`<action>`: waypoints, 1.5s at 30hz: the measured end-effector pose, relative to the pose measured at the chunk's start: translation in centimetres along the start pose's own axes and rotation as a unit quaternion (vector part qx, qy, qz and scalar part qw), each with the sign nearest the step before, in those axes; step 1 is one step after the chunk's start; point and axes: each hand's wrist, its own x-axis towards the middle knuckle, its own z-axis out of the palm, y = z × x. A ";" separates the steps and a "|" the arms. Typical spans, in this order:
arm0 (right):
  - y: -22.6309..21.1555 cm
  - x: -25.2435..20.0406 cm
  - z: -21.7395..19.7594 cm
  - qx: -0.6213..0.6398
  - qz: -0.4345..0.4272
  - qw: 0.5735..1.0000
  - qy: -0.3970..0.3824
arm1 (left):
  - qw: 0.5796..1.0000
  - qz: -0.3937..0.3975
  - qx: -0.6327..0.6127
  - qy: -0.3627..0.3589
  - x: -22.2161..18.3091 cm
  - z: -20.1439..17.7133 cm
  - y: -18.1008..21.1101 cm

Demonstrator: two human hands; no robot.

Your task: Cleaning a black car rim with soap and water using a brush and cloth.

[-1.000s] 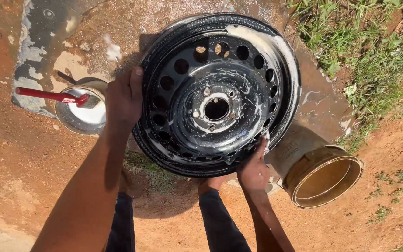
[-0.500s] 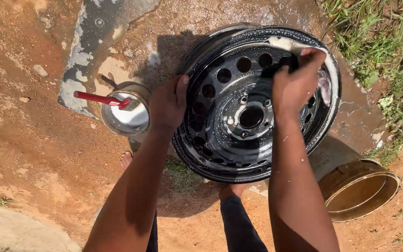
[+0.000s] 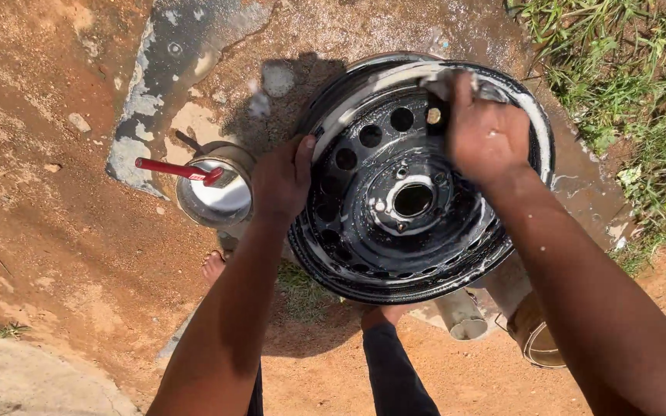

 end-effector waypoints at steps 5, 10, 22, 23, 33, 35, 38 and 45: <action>1.9 -8.3 -0.3 0.075 0.318 0.937 -0.122 | 0.995 0.079 -0.023 0.059 0.2 0.6 -1.3; -2.0 -3.3 3.5 0.290 0.342 0.875 0.186 | 0.996 0.059 -0.050 0.039 -0.2 0.9 -1.3; -23.9 -5.8 2.7 0.365 0.070 0.925 0.074 | 0.993 0.037 -0.098 0.044 0.1 0.6 -1.4; -24.6 -7.5 3.2 0.349 0.037 0.935 0.051 | 0.993 0.050 -0.095 0.054 0.1 0.9 -1.7; -25.0 -21.4 8.7 0.335 -0.010 0.941 -0.043 | 0.997 0.034 -0.058 0.035 0.4 1.1 -1.8; -25.9 -20.1 6.7 0.413 0.118 0.896 -0.110 | 0.999 0.022 -0.041 0.026 0.6 1.0 -1.3; -28.3 -16.6 4.4 0.524 0.129 0.835 0.104 | 0.996 0.056 -0.053 0.049 0.4 1.1 -1.5; -28.3 -12.7 4.5 0.715 0.248 0.653 0.029 | 0.997 0.040 -0.050 0.054 0.3 1.3 -1.5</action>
